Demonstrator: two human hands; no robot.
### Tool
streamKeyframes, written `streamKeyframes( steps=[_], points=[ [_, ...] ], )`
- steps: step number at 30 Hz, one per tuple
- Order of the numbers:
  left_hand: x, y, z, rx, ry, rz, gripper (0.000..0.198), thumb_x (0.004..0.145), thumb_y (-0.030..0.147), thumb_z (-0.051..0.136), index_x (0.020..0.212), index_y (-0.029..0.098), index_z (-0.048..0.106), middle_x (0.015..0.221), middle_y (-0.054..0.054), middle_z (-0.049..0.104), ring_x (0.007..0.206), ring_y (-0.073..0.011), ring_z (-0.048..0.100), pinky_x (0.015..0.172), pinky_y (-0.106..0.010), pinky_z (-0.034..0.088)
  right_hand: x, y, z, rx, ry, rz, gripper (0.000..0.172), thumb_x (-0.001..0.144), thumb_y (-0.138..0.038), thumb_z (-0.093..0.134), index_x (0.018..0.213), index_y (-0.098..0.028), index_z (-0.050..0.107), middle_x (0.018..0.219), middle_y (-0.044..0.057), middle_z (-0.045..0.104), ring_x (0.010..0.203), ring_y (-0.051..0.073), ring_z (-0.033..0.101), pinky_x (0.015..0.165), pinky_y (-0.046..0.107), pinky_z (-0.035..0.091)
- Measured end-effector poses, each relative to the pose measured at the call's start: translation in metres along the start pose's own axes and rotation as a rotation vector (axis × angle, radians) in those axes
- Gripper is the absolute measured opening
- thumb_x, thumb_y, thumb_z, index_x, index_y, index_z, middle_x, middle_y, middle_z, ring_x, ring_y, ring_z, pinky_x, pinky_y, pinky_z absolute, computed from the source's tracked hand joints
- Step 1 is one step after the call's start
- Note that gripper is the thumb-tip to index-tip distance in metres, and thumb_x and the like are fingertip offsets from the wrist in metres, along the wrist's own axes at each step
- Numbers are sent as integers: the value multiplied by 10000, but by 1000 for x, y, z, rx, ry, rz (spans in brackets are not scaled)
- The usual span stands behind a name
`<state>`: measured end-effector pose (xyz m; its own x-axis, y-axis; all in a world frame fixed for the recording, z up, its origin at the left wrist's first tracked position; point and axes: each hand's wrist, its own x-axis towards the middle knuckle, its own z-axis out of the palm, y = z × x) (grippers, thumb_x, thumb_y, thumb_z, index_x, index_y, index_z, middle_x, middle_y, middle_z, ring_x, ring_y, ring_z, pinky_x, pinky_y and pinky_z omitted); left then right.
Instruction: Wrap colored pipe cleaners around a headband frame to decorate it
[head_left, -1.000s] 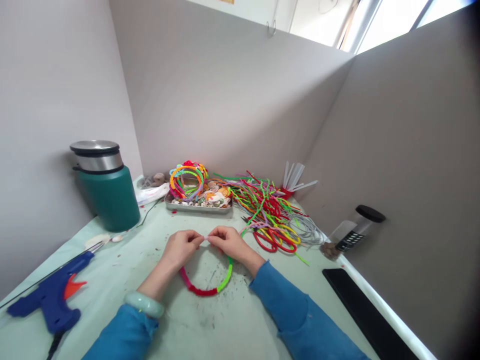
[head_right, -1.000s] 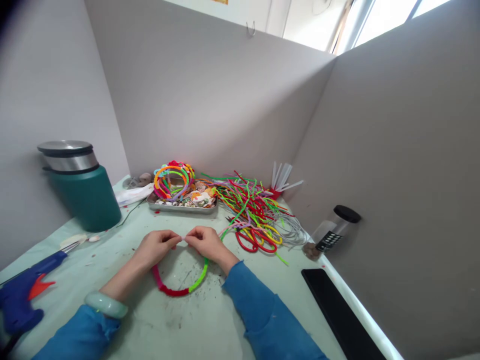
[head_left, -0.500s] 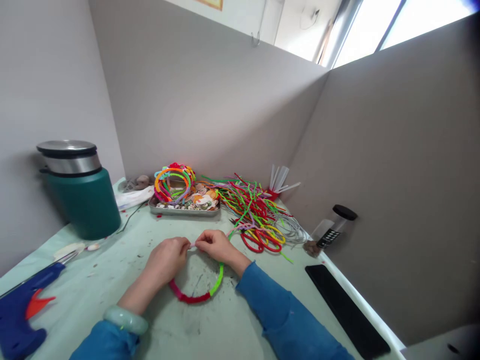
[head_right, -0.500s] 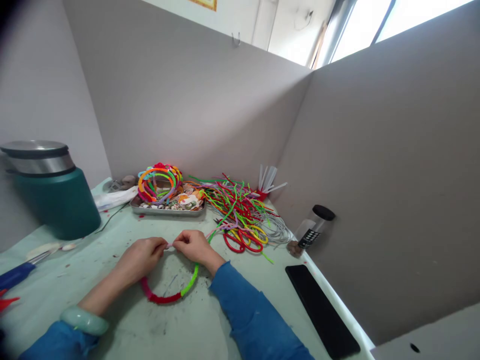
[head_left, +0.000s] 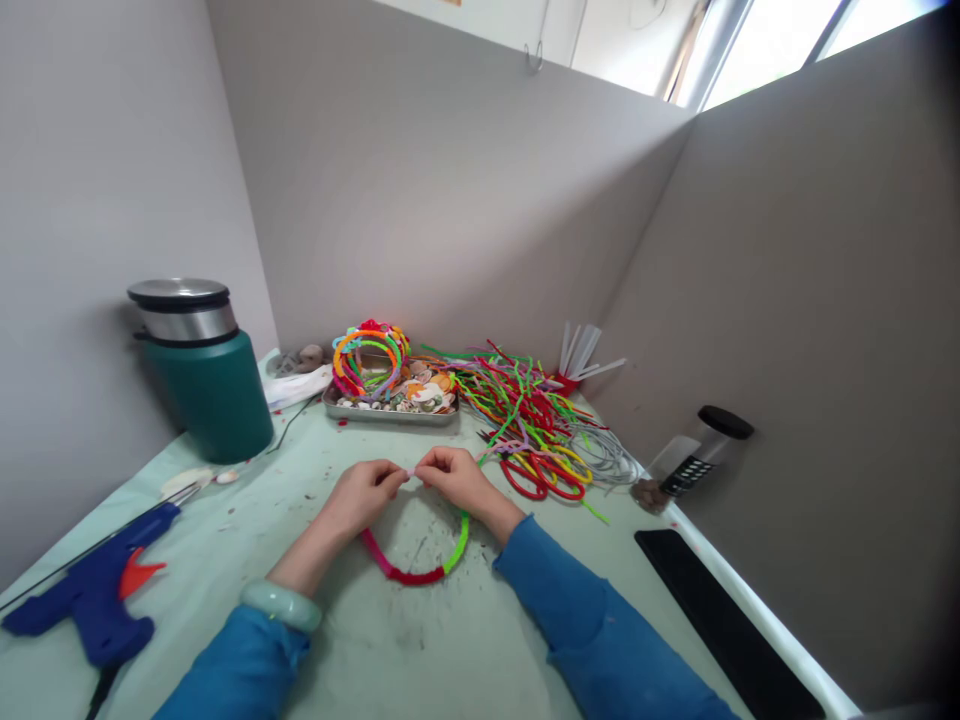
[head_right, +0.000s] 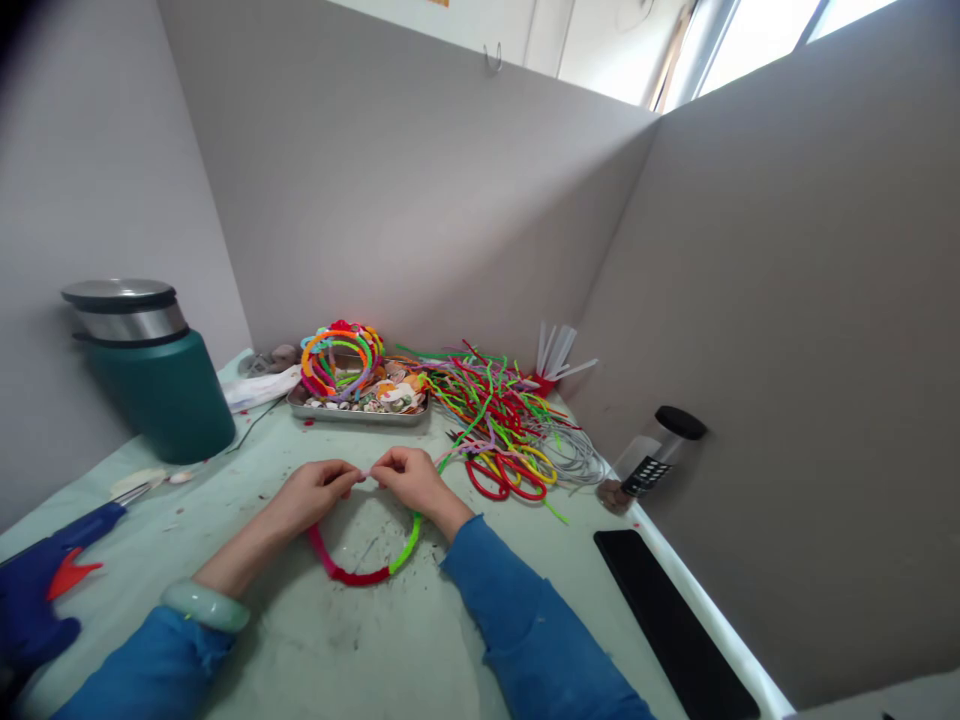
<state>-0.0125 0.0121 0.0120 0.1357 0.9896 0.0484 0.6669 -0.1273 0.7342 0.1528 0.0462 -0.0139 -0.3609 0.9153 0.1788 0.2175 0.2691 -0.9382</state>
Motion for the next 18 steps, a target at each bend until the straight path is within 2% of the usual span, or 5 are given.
streamKeyframes(
  steps=[4,10,13,18],
  points=[
    [0,0,1,-24,11,-5,334,710,450,460,630,160,603,544,15,521,538,-117,429,492,-211,288,-1,0,0,-13,2,9,109,704,-248,585,687,-143,602,573,-28,554,512,78,462,495,183,356],
    [3,-7,5,-191,-46,-156,353,678,477,491,687,141,599,467,50,422,401,-82,328,408,-209,222,0,2,2,-13,-19,-8,112,704,-248,583,703,-139,611,591,-24,564,531,80,481,506,180,365],
    [4,-9,6,-214,-52,-148,370,677,489,491,689,136,602,442,53,401,399,-85,319,406,-208,222,1,3,1,-17,-1,-17,111,704,-247,581,702,-140,610,589,-24,562,530,80,479,500,179,361],
    [5,-8,5,-125,20,-87,409,685,517,486,739,147,650,514,13,513,491,-117,404,456,-211,268,1,1,-1,-43,62,-29,122,714,-260,572,701,-146,614,595,-21,566,544,86,483,507,182,362]
  ],
)
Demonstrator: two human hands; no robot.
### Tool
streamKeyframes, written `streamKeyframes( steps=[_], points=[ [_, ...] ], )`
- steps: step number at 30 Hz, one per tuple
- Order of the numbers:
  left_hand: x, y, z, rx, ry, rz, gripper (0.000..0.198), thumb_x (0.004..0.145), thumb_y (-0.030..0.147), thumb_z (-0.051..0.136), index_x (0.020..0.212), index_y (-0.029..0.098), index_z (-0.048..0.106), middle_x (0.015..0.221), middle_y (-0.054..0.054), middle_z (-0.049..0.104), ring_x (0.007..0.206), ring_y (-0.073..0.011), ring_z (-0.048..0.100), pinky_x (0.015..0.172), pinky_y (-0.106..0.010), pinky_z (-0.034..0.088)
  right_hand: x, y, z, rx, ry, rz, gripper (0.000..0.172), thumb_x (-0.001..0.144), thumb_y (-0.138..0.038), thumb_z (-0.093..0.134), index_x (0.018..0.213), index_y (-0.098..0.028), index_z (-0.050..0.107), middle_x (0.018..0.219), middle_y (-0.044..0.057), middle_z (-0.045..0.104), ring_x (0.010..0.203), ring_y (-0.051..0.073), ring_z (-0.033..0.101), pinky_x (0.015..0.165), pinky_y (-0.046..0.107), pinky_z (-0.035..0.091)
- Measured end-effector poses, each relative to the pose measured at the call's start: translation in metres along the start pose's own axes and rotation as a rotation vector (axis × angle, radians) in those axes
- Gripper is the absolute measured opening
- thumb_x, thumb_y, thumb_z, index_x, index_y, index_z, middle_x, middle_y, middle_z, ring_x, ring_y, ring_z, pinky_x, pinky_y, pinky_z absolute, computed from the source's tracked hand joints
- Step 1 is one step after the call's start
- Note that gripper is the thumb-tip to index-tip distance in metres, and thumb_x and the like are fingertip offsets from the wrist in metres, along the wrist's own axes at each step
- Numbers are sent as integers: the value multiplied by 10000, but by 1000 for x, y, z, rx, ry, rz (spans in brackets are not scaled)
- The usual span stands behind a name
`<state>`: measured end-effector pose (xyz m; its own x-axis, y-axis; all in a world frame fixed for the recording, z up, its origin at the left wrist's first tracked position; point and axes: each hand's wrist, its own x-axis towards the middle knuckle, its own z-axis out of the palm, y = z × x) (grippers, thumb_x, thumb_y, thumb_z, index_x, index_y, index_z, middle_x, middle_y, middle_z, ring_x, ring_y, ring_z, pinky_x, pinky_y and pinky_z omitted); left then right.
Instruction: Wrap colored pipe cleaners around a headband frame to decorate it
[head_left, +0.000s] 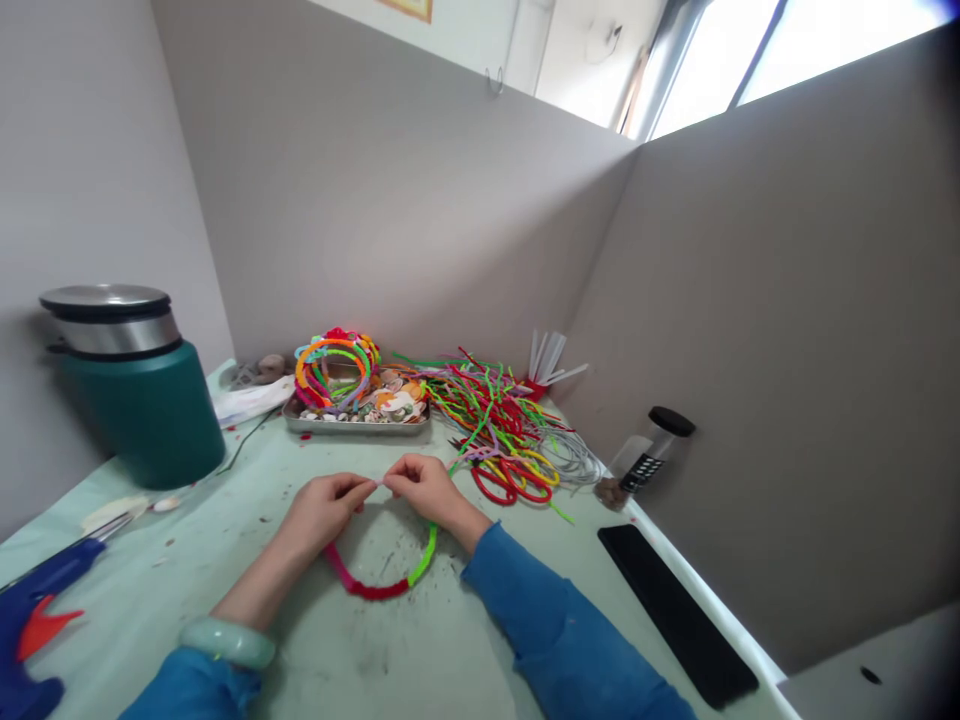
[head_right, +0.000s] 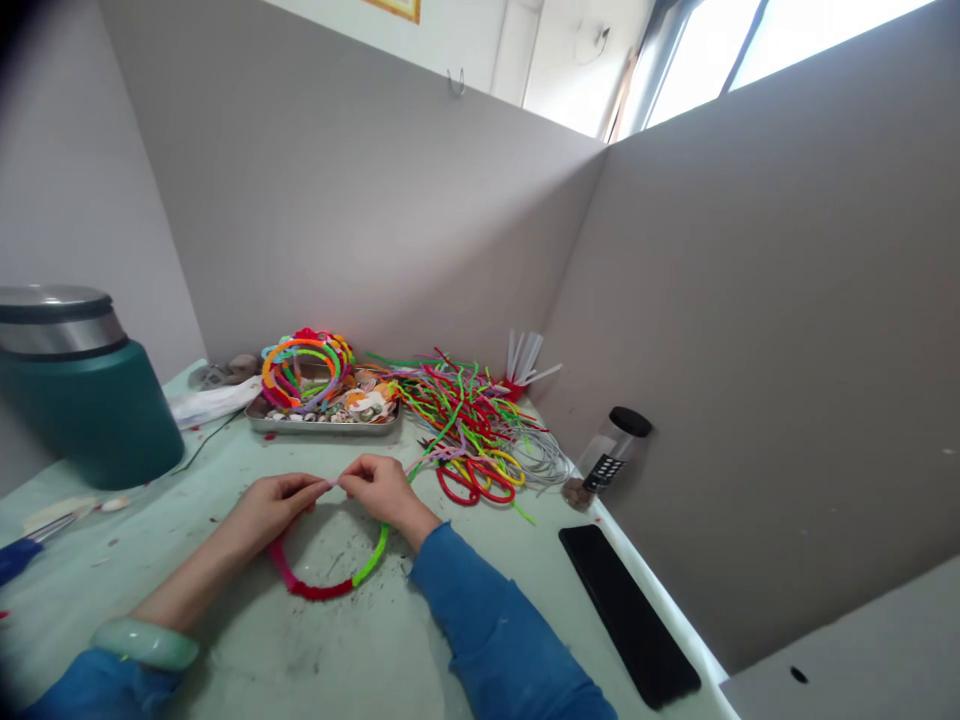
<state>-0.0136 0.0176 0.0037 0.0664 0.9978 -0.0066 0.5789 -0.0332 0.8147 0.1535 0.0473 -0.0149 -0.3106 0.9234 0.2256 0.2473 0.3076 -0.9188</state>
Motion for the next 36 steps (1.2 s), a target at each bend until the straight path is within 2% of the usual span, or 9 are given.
streamKeyframes(
  steps=[4,8,14,17,21,29,36],
  points=[
    [1,-1,0,64,18,40,400,687,520,490,737,167,671,551,2,551,562,-141,456,502,-214,294,0,1,0,-1,-5,9,118,716,-257,569,716,-149,618,599,-21,565,542,88,484,506,184,363],
    [3,-6,1,72,-2,21,395,686,524,490,682,166,659,505,15,497,505,-122,410,466,-212,260,-1,2,1,-44,-13,-13,122,723,-266,567,711,-155,618,603,-22,564,531,84,469,491,182,355],
    [1,-6,1,-72,-34,-39,415,652,538,518,690,143,642,457,40,421,418,-89,330,412,-208,223,-3,2,0,-44,-47,-11,153,753,-308,556,744,-164,608,620,-21,572,474,72,454,439,175,345],
    [-1,-5,0,-133,-49,-83,422,648,542,518,715,141,629,431,59,379,385,-82,317,391,-206,218,-2,3,-1,26,-56,4,278,810,-388,478,724,-155,602,566,-21,542,423,68,439,409,179,335],
    [0,-6,1,-199,-34,-112,419,628,536,549,719,133,620,439,61,397,376,-75,327,375,-203,226,1,8,-1,186,11,53,422,855,-464,362,751,-138,609,546,-8,529,394,77,446,383,189,337],
    [2,-7,2,-326,-35,-151,385,628,496,555,759,140,619,456,67,415,339,-70,329,337,-209,251,3,12,-2,264,-7,49,446,855,-492,355,741,-136,598,562,1,545,370,76,443,365,197,321],
    [1,-8,0,-389,-4,-163,355,626,492,558,698,145,577,446,68,431,312,-66,340,326,-209,257,0,6,-3,279,-29,58,471,854,-515,334,730,-136,585,571,4,558,377,78,430,381,204,329]
  ],
)
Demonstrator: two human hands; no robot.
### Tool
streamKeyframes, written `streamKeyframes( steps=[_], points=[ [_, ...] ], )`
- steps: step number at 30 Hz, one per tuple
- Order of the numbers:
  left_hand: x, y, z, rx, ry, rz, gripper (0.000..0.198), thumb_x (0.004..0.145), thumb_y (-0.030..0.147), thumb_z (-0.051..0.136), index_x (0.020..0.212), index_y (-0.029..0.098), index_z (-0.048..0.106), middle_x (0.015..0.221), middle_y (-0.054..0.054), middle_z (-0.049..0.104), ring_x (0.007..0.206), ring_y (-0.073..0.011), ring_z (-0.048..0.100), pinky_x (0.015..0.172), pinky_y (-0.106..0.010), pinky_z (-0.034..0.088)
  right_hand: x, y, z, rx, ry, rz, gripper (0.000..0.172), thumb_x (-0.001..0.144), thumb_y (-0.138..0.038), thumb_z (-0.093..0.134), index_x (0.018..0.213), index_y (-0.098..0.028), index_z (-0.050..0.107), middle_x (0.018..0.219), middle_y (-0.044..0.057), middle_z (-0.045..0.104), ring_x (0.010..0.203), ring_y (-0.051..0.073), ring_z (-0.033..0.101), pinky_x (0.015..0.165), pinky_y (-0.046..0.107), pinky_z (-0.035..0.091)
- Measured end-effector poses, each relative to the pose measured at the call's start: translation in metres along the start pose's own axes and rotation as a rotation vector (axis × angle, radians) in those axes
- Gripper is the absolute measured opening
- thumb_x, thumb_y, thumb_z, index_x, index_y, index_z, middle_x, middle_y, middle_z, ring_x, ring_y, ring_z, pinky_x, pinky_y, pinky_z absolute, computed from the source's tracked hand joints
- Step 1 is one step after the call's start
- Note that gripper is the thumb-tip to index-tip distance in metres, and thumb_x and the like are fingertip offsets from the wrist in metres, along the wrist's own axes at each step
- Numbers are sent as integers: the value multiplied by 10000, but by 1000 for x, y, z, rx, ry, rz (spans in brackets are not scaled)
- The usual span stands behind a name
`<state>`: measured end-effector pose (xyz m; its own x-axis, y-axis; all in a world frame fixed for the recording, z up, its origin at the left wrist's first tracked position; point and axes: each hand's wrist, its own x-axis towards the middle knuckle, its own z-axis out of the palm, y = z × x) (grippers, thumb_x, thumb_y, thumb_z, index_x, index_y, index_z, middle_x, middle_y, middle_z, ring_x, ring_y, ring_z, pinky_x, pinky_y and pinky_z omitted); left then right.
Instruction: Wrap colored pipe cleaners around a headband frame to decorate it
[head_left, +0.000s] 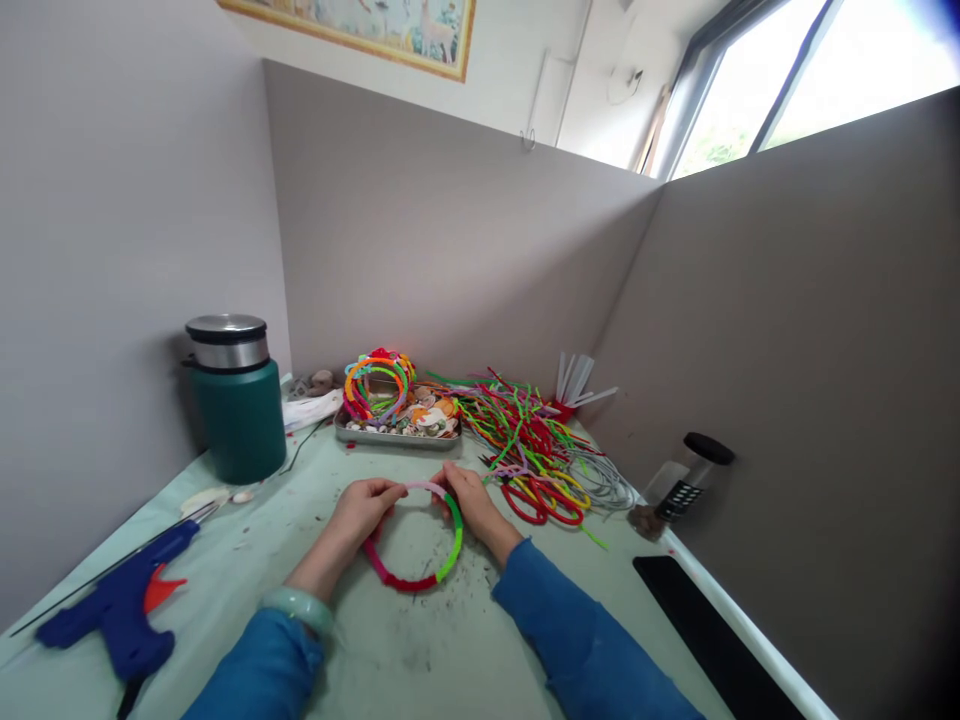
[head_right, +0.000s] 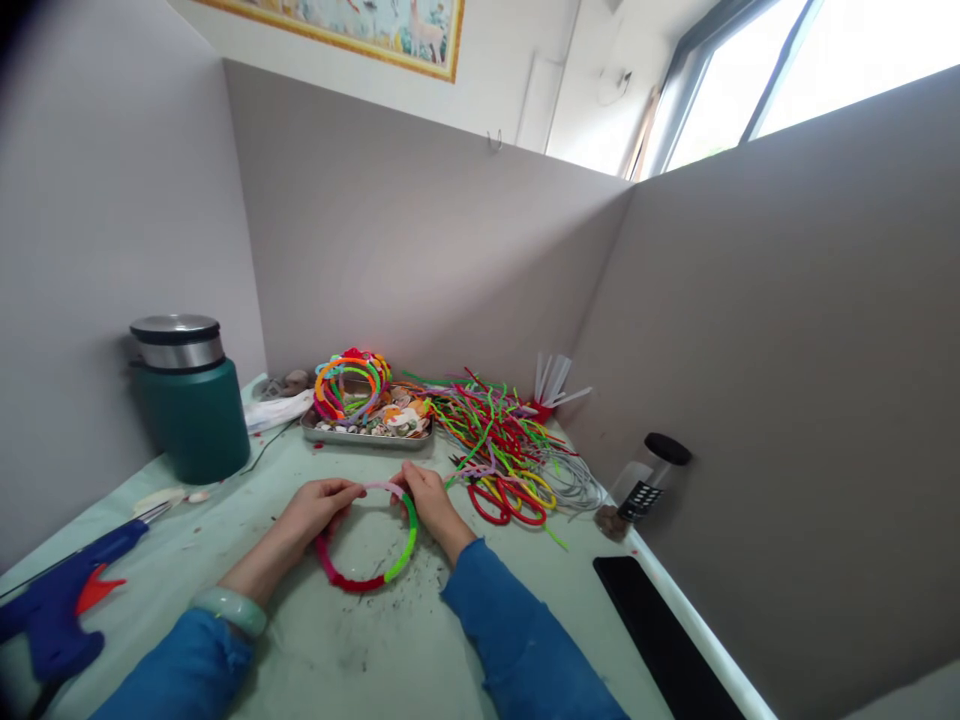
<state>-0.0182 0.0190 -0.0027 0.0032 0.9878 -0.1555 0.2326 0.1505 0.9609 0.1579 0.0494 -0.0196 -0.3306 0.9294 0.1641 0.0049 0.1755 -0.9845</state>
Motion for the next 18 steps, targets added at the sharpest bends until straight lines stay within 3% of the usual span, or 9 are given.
streamKeyframes(
  steps=[18],
  points=[
    [6,-7,-1,5,16,24,411,618,556,558,720,158,557,440,75,424,331,-73,345,341,-208,277,-1,-2,-1,-14,26,9,473,855,-518,325,764,-135,586,589,3,559,401,82,435,398,203,339]
  ],
)
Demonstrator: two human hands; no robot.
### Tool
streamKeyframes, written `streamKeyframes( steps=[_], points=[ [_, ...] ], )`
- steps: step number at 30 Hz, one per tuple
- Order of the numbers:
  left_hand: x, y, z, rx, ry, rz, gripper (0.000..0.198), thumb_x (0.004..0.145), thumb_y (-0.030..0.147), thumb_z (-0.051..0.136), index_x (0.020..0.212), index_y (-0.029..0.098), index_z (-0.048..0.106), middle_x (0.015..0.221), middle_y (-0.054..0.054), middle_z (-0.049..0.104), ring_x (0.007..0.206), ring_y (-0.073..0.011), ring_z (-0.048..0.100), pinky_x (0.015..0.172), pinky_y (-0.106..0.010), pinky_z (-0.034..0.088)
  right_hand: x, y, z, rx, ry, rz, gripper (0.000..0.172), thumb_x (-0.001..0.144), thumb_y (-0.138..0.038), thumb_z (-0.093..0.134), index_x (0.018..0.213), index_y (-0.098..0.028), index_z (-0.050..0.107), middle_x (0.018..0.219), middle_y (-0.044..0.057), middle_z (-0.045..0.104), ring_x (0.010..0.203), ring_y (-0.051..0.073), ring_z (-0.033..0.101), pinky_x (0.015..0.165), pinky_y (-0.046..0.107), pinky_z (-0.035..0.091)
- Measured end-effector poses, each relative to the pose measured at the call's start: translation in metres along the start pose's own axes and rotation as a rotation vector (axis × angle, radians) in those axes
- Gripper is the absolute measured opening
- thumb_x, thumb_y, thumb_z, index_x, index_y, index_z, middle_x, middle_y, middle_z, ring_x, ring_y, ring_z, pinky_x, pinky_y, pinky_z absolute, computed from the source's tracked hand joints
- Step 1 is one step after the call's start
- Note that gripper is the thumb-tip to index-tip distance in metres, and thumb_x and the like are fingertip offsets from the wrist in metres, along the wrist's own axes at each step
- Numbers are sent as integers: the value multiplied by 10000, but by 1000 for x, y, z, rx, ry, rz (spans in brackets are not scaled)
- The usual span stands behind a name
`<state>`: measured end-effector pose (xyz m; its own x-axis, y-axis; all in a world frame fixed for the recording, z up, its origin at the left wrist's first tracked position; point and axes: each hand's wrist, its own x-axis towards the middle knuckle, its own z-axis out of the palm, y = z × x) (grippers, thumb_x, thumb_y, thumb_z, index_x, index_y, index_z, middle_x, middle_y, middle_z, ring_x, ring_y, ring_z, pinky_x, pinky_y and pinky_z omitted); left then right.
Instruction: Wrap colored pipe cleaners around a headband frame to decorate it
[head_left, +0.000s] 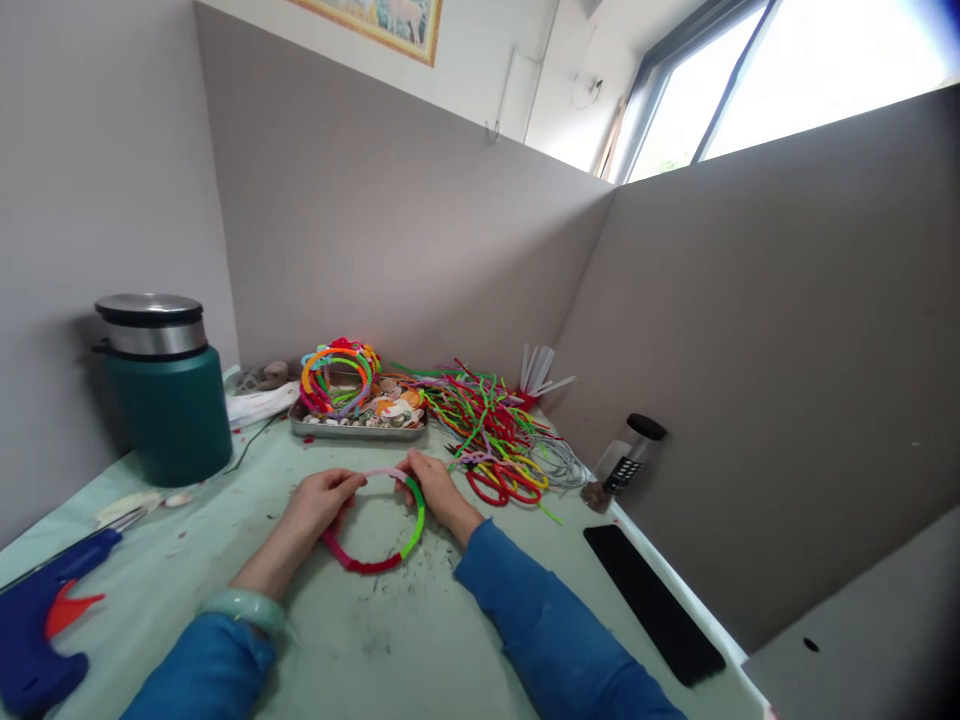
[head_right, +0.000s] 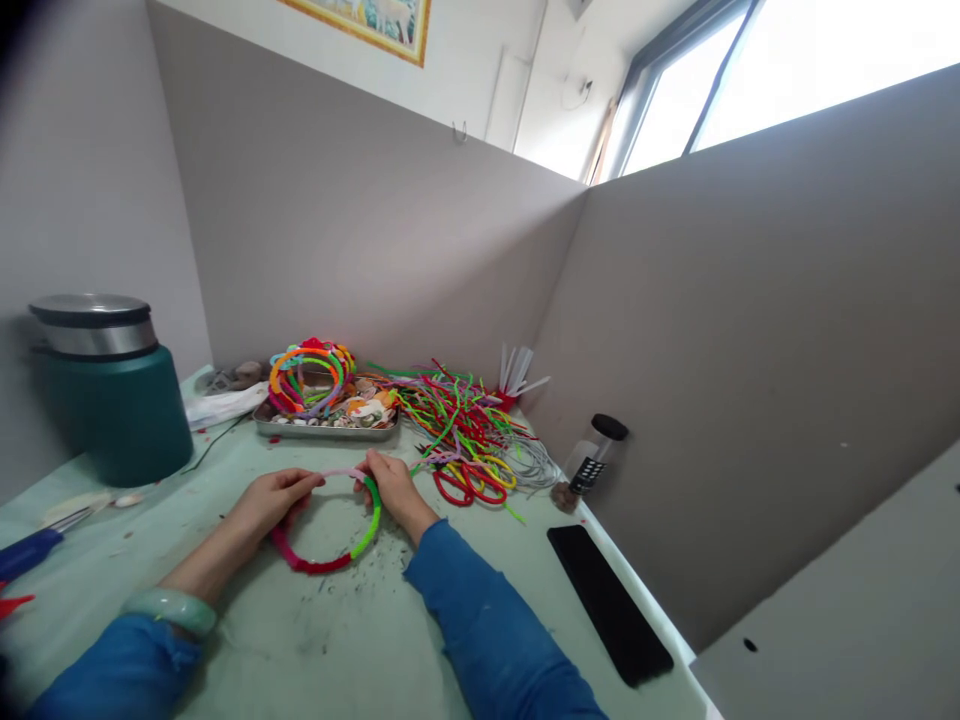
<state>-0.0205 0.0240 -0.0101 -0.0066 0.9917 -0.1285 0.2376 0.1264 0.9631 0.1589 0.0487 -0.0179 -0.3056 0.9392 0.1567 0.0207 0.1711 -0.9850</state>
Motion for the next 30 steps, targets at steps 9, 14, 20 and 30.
streamKeyframes(
  steps=[9,14,20,30],
  points=[
    [-5,5,2,-4,-22,-16,451,555,585,598,698,159,558,436,84,421,324,-68,343,343,-211,261,3,6,-1,-10,-3,-3,470,859,-505,327,761,-137,602,604,3,566,399,75,431,395,195,323],
    [-3,4,1,4,-25,-19,477,547,585,602,749,153,580,457,75,445,336,-73,359,356,-213,283,3,6,0,-49,-5,3,481,862,-506,318,768,-132,605,619,7,569,415,74,433,422,195,352],
    [-3,2,0,30,-25,-3,452,570,580,587,726,155,582,431,71,416,345,-81,364,356,-205,280,3,6,0,-52,-15,-1,479,859,-509,320,765,-130,598,618,7,565,415,76,432,418,198,352],
    [-5,3,0,27,-39,2,474,562,585,592,754,151,600,472,65,448,360,-73,357,360,-205,272,-1,-2,1,-101,-1,9,472,858,-509,329,756,-131,591,599,2,558,414,76,427,429,195,370]
  ],
)
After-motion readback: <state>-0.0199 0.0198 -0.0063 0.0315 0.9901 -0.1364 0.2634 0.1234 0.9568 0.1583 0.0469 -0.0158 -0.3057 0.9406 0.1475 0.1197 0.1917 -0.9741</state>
